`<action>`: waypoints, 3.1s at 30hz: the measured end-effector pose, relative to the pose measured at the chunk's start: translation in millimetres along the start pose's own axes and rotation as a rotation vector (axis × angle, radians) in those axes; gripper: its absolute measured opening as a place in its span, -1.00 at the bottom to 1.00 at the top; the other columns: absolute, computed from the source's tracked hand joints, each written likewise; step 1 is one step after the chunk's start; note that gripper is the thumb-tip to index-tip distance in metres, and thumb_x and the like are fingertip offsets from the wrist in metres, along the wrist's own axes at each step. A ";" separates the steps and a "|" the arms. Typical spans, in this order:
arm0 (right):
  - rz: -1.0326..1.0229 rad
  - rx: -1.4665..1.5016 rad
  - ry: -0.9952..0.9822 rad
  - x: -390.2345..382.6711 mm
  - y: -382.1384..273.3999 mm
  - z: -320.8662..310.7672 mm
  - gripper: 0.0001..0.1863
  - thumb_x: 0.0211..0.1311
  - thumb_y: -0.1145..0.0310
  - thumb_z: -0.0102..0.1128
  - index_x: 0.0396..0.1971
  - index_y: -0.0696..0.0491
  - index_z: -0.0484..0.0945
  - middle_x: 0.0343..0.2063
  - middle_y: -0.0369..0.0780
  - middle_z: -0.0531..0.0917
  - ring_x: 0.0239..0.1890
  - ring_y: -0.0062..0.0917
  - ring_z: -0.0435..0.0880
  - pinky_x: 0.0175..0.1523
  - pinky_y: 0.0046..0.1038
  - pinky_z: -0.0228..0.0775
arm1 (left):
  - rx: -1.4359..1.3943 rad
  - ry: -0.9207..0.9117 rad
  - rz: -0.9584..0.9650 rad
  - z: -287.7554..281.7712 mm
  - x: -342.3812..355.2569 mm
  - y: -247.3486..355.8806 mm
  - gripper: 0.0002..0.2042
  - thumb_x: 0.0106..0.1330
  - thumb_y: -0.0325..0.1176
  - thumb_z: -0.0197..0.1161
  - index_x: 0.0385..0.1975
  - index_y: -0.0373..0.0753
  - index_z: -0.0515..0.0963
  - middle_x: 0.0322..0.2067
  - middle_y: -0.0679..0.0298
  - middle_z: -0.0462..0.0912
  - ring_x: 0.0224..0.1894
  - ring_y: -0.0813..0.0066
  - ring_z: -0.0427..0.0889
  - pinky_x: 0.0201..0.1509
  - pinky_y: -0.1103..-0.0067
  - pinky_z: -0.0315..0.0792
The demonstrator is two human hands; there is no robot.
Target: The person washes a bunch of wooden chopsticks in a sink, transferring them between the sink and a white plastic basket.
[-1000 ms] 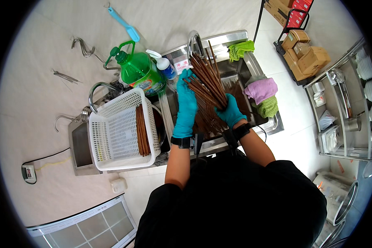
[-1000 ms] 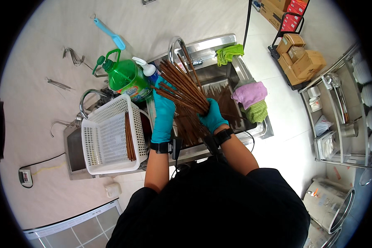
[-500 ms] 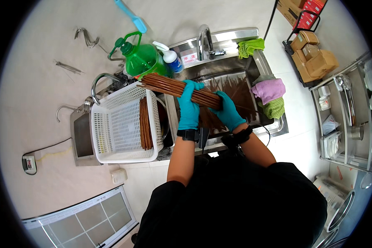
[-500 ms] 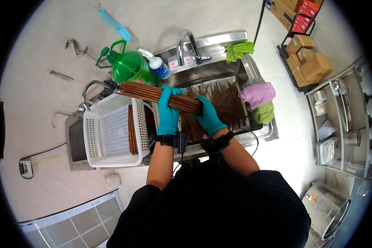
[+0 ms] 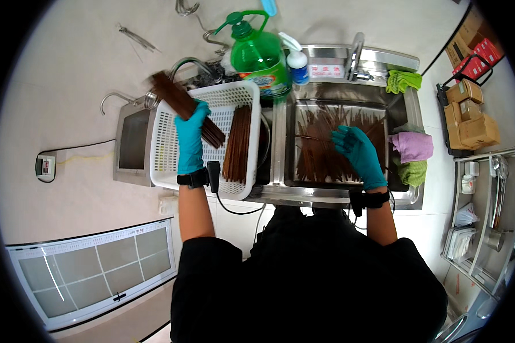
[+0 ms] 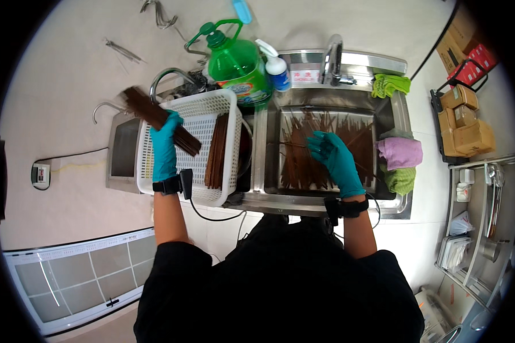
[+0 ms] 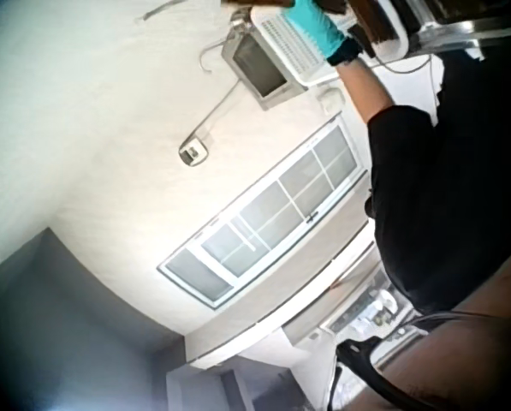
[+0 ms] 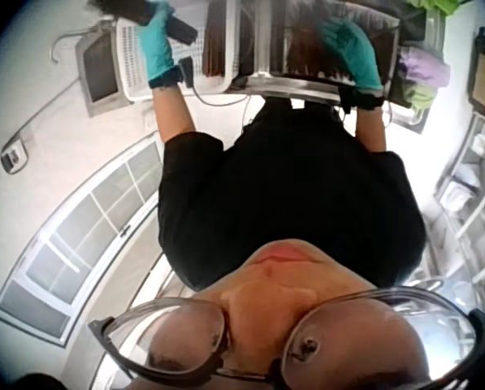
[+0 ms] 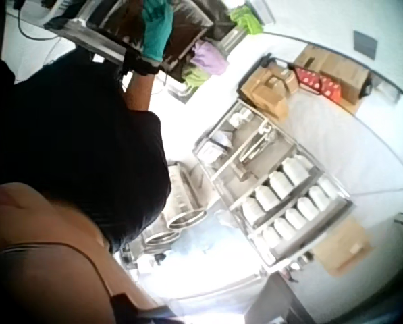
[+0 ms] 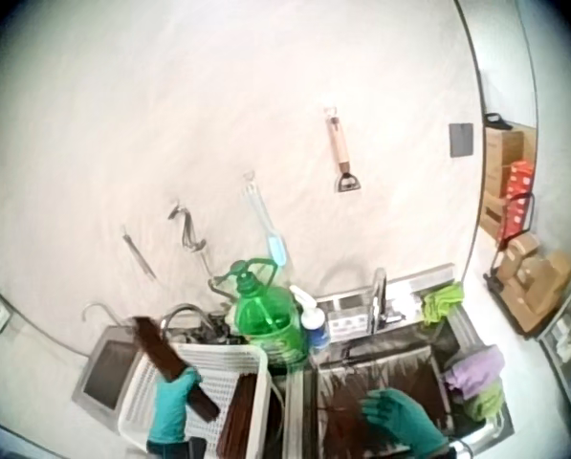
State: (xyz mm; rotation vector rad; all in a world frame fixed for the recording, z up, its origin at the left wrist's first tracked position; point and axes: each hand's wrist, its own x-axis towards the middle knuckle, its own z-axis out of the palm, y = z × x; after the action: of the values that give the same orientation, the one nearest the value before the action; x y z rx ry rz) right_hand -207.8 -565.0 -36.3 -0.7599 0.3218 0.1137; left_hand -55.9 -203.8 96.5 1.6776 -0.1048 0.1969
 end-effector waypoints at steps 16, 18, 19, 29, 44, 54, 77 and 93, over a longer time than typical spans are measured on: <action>0.003 -0.087 0.244 -1.9 62.6 36.4 -0.56 0.27 0.15 -0.09 -0.01 0.16 0.43 -0.11 -0.09 0.57 -0.09 -0.40 0.56 0.02 -0.43 0.38 | 0.815 -0.479 -1.051 -100.1 61.9 -270.2 -0.45 -0.10 0.04 0.32 -0.18 -0.24 0.57 -0.13 -0.03 0.54 -0.13 0.03 0.53 -0.09 0.26 0.42; -0.001 -0.077 0.271 -4.8 67.2 36.3 -0.57 0.27 0.16 -0.09 -0.01 0.17 0.43 -0.11 -0.09 0.57 -0.09 -0.40 0.57 0.00 -0.44 0.40 | 0.840 -0.598 -0.983 -104.4 65.5 -282.3 -0.37 -0.11 0.07 0.34 -0.07 -0.24 0.51 -0.03 -0.04 0.47 -0.04 -0.02 0.48 -0.04 0.25 0.42; 0.000 -0.076 0.279 -5.3 70.0 35.8 -0.57 0.27 0.17 -0.09 -0.01 0.17 0.42 -0.11 -0.09 0.57 -0.09 -0.40 0.57 -0.01 -0.45 0.41 | 0.852 -0.654 -0.954 -108.4 63.1 -288.4 -0.32 -0.12 0.08 0.34 -0.01 -0.24 0.48 0.02 -0.05 0.43 0.00 -0.04 0.46 -0.01 0.24 0.41; -0.055 -0.001 0.260 5.2 73.8 28.0 -0.57 0.28 0.18 -0.08 0.02 0.16 0.40 -0.09 -0.09 0.56 -0.10 -0.42 0.58 -0.04 -0.47 0.44 | 0.864 -0.535 -0.838 -109.3 62.7 -206.7 -0.27 0.01 0.12 0.28 0.05 -0.36 0.34 -0.07 -0.02 0.44 -0.17 0.15 0.49 -0.24 0.28 0.48; -0.093 -0.108 0.311 -20.6 32.2 3.8 -0.57 0.29 0.18 -0.09 0.03 0.15 0.39 -0.08 -0.11 0.55 -0.12 -0.45 0.58 -0.06 -0.49 0.43 | 1.379 -0.618 -0.679 -200.6 87.4 -309.8 -0.50 0.19 -0.04 0.00 -0.08 -0.37 0.43 0.02 -0.09 0.39 0.00 -0.07 0.43 0.11 0.25 0.24; -0.032 -0.135 0.341 -25.5 41.4 -2.4 -0.58 0.29 0.18 -0.09 0.02 0.13 0.40 -0.12 -0.15 0.58 -0.18 -0.51 0.60 -0.09 -0.53 0.43 | 0.557 -0.388 -0.668 -179.9 69.8 -259.8 -0.78 0.08 -0.28 0.11 -0.42 -0.29 0.57 -0.44 -0.01 0.59 -0.43 0.07 0.60 -0.41 0.37 0.42; 0.010 -0.259 0.248 6.9 50.7 30.4 -0.58 0.27 0.16 -0.03 0.01 0.14 0.41 -0.15 -0.15 0.59 -0.18 -0.49 0.60 -0.10 -0.51 0.43 | 1.338 -0.472 -0.638 -223.3 80.8 -299.9 -0.51 0.06 -0.12 0.14 -0.05 -0.31 0.46 -0.01 -0.06 0.45 -0.03 -0.08 0.47 -0.02 0.27 0.42; -0.024 -0.278 0.166 28.9 41.3 58.8 -0.59 0.26 0.17 -0.04 -0.01 0.14 0.44 -0.14 -0.15 0.59 -0.15 -0.50 0.59 -0.06 -0.53 0.41 | 1.145 -0.726 -0.507 -101.0 26.3 -257.7 0.10 -0.35 0.22 0.45 0.13 -0.49 0.16 0.15 -0.12 0.23 0.18 0.01 0.27 0.18 0.31 0.27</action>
State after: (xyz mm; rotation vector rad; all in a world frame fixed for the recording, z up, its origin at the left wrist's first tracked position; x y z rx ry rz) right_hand -175.0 -494.9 -33.0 -1.0510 0.4604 0.0737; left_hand 10.5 -72.2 -139.2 2.7671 -0.1086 -0.9121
